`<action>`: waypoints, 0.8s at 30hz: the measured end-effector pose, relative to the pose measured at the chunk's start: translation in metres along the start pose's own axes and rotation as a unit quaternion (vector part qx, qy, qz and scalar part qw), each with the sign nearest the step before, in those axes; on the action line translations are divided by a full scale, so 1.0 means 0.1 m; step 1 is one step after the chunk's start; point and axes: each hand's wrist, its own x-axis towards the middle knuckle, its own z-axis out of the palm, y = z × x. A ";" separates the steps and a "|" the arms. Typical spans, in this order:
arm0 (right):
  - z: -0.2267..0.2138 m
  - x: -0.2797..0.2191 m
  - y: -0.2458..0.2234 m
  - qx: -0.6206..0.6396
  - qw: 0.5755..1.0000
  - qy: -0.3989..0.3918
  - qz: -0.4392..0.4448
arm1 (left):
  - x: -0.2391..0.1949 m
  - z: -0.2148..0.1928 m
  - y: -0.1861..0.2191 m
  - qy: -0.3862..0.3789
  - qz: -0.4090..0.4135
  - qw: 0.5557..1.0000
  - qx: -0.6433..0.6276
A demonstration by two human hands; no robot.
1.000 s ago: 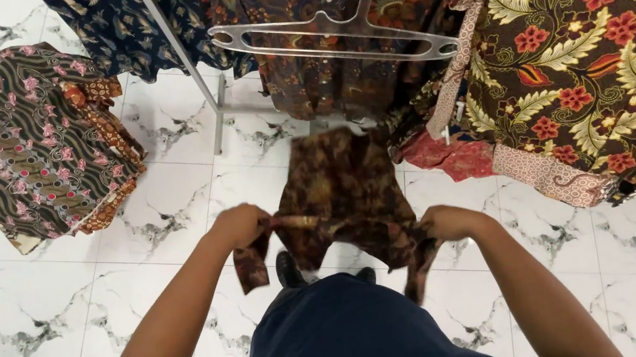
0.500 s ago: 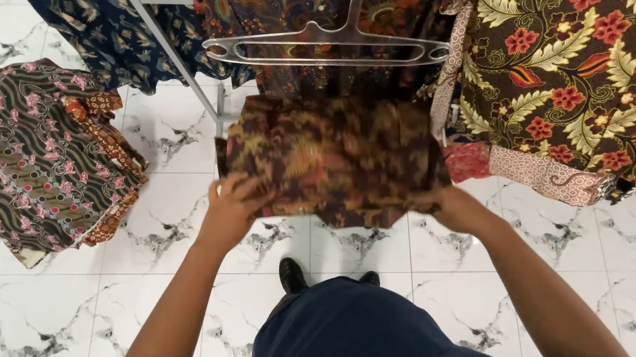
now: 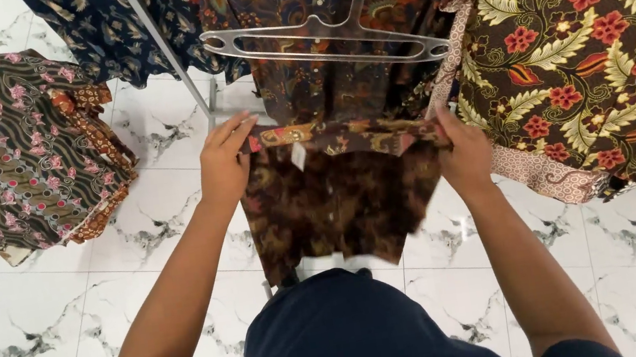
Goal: The person removes a patterned shirt from a hanger, unfolds it to examine the fabric and buttons, and then prepares to re-hang it.
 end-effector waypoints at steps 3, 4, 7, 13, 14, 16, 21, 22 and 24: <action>0.19 -0.07 0.11 0.076 0.965 0.225 -0.108 | -0.03 -0.03 -0.07 0.089 0.115 0.989 0.007; 0.33 -0.13 0.23 0.090 0.965 0.213 -0.126 | -0.07 -0.03 -0.15 0.068 0.149 0.986 0.036; -0.32 -0.29 -0.42 0.052 0.951 -0.304 0.039 | -0.21 -0.42 0.15 -0.354 -0.089 0.928 0.071; 0.09 -0.59 -0.31 0.203 0.879 -0.420 0.103 | -0.74 -0.20 -0.39 -0.525 -0.198 0.828 0.025; 0.07 -0.54 -0.37 0.204 0.878 -0.421 0.103 | -0.69 -0.27 -0.37 -0.526 -0.199 0.827 0.025; 0.01 -0.46 -0.48 0.248 0.893 -0.367 0.078 | -0.59 -0.40 -0.32 -0.496 -0.253 0.831 -0.010; -0.18 -0.18 -0.95 0.302 0.888 -0.338 0.070 | -0.53 -0.51 -0.45 -0.471 -0.255 0.844 0.008; -0.22 -0.15 -1.03 0.321 0.885 -0.333 0.062 | -0.49 -0.56 -0.41 -0.472 -0.238 0.849 0.017; -0.25 -0.08 -1.23 0.342 0.875 -0.339 0.051 | -0.47 -0.52 -0.35 -0.477 -0.223 0.850 0.005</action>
